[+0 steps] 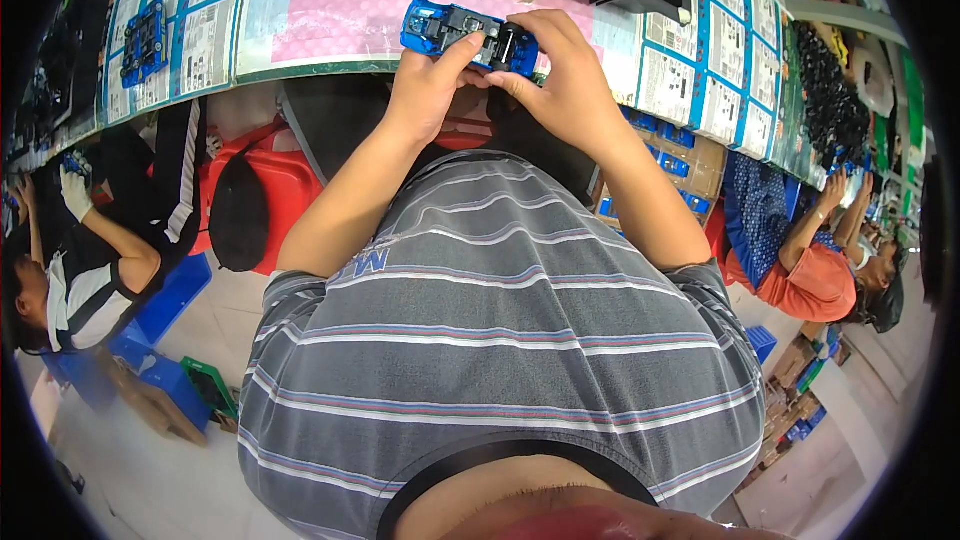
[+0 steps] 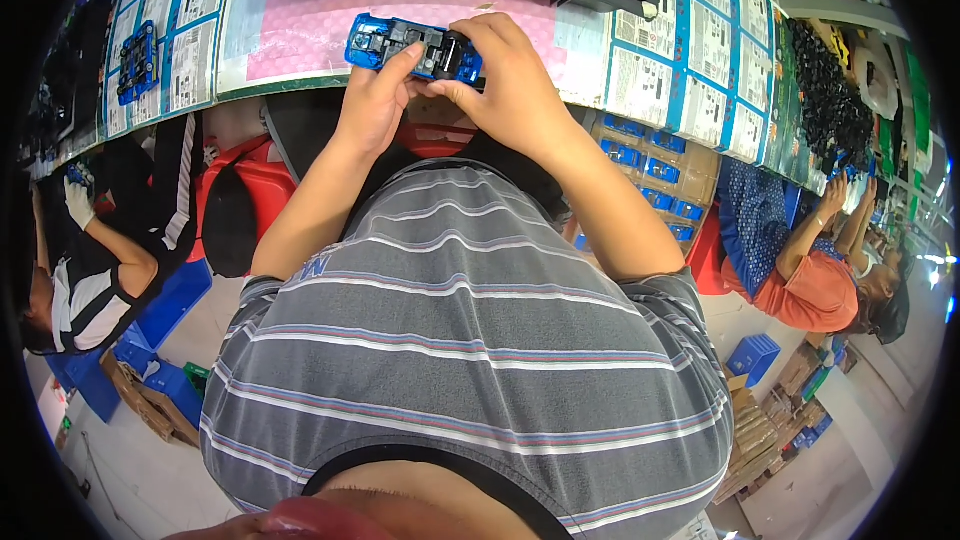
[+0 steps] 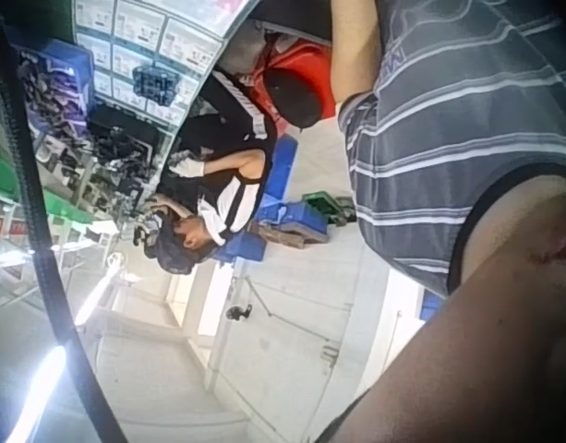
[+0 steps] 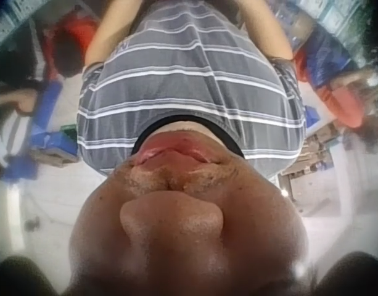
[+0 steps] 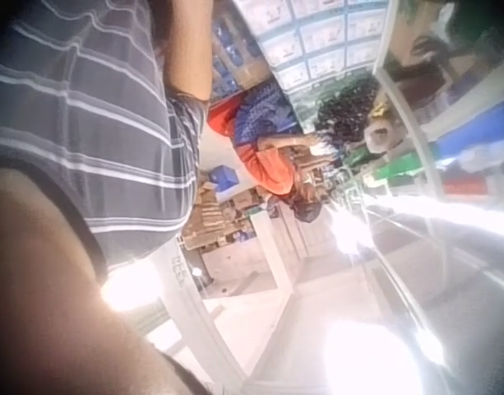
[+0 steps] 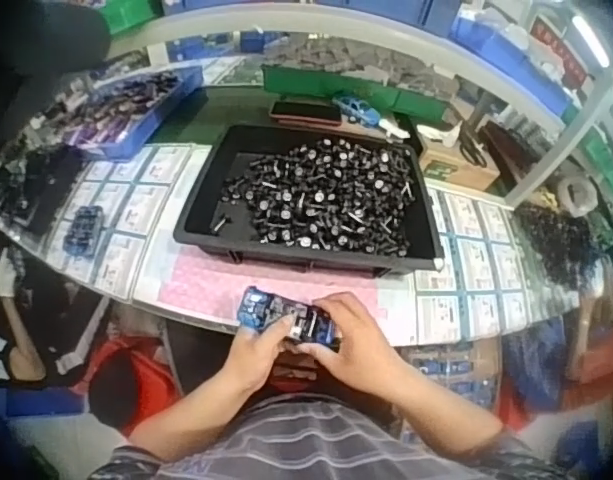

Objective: The person assembles toy cars by picking wheel axles from a tray, pressing them into toy car chassis by hand, and placing the assembled cars onto the workbench.

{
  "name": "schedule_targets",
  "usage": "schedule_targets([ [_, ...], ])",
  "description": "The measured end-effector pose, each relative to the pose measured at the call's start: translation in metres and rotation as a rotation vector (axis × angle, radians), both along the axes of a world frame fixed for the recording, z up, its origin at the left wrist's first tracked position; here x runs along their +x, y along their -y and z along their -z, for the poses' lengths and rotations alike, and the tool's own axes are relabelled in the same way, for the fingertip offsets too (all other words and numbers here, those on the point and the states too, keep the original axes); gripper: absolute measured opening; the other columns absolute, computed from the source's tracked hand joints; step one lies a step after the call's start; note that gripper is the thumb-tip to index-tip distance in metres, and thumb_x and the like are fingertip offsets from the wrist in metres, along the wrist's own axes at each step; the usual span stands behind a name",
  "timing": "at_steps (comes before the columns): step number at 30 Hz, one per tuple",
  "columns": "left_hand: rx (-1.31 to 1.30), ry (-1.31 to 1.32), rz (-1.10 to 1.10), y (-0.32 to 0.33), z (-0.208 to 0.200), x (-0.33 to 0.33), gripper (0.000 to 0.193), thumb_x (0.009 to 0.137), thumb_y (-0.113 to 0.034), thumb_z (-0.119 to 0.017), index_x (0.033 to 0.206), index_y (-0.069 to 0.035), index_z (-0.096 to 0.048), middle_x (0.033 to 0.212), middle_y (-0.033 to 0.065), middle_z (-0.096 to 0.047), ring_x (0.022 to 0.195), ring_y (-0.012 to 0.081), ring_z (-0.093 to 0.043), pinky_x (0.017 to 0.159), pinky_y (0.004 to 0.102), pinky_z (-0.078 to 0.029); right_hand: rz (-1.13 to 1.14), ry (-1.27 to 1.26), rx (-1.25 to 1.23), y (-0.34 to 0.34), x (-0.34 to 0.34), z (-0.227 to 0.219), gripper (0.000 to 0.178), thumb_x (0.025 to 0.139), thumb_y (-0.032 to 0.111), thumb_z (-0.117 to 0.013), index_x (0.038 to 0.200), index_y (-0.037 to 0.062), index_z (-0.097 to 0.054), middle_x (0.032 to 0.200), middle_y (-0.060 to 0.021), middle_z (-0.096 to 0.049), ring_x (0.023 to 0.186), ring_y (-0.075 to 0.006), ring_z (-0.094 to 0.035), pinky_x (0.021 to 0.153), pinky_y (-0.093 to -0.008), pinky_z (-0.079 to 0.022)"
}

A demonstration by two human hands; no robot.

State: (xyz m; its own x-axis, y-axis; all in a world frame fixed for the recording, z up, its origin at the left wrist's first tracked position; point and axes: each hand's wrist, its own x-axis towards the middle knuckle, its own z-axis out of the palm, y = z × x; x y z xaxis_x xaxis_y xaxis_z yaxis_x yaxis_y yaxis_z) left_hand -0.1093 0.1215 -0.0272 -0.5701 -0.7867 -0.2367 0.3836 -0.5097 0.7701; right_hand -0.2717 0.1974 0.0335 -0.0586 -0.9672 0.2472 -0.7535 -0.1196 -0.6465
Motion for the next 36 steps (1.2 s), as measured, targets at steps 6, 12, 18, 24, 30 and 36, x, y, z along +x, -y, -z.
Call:
schedule_targets([
  [6,-0.265,0.483,0.012,0.022,0.008,-0.005,0.033,0.089,-0.025,-0.075,0.105,0.001,-0.061,0.081,0.0082,-0.071,0.069,0.0160,-0.070,0.063,0.0278,-0.055,0.094,0.192,-0.047,0.003,-0.003,-0.009,0.058,0.077,0.011,-0.083,0.126,-0.0040,-0.056,0.113,-0.0141,-0.061,0.102,-0.0229,-0.063,0.088,-0.0325,-0.051],
  [12,-0.799,1.051,-0.136,0.025,-0.003,0.009,0.056,0.084,-0.041,-0.077,0.114,0.002,-0.056,0.074,0.0161,-0.067,0.068,0.0328,-0.069,0.062,0.0408,-0.053,0.083,0.615,0.015,-0.005,-0.004,-0.011,0.062,0.077,0.011,-0.084,0.129,-0.0050,-0.054,0.111,-0.0098,-0.062,0.098,-0.0158,-0.062,0.086,-0.0293,-0.052],
  [18,-0.704,0.367,-0.091,0.004,-0.052,0.017,0.037,0.086,-0.012,-0.078,0.118,-0.002,-0.063,0.095,0.0034,-0.061,0.061,0.0024,-0.052,0.053,0.0189,-0.040,0.014,0.622,0.020,-0.015,0.007,-0.016,0.069,0.069,0.017,-0.091,0.126,-0.0020,-0.057,0.109,-0.0097,-0.064,0.094,-0.0166,-0.065,0.084,-0.0287,-0.055],
  [24,-0.632,0.078,-0.025,0.005,-0.047,0.013,0.016,0.091,-0.005,-0.071,0.105,0.002,-0.068,0.098,0.0049,-0.063,0.070,0.0060,-0.058,0.058,0.0198,-0.044,-0.087,0.649,0.058,-0.013,0.016,-0.029,0.059,0.074,0.014,-0.087,0.123,-0.0008,-0.059,0.108,-0.0087,-0.065,0.094,-0.0153,-0.065,0.083,-0.0286,-0.055],
  [30,-0.557,-0.006,-0.048,-0.007,-0.054,0.017,0.012,0.091,-0.002,-0.069,0.102,0.003,-0.067,0.097,0.0062,-0.064,0.075,0.0103,-0.062,0.067,0.0218,-0.051,0.026,0.837,0.086,-0.009,0.026,-0.033,0.016,0.092,0.006,-0.068,0.106,-0.0018,-0.068,0.090,-0.0072,-0.072,0.081,-0.0120,-0.068,0.074,-0.0257,-0.056],
  [36,-0.723,0.052,-0.069,-0.008,-0.054,0.016,0.011,0.089,0.002,-0.070,0.099,0.004,-0.067,0.098,0.0081,-0.063,0.079,0.0121,-0.063,0.070,0.0225,-0.051,0.046,0.749,0.062,-0.016,0.027,-0.029,0.011,0.095,0.002,-0.064,0.103,-0.0058,-0.065,0.091,-0.0098,-0.069,0.079,-0.0132,-0.066,0.071,-0.0249,-0.054],
])
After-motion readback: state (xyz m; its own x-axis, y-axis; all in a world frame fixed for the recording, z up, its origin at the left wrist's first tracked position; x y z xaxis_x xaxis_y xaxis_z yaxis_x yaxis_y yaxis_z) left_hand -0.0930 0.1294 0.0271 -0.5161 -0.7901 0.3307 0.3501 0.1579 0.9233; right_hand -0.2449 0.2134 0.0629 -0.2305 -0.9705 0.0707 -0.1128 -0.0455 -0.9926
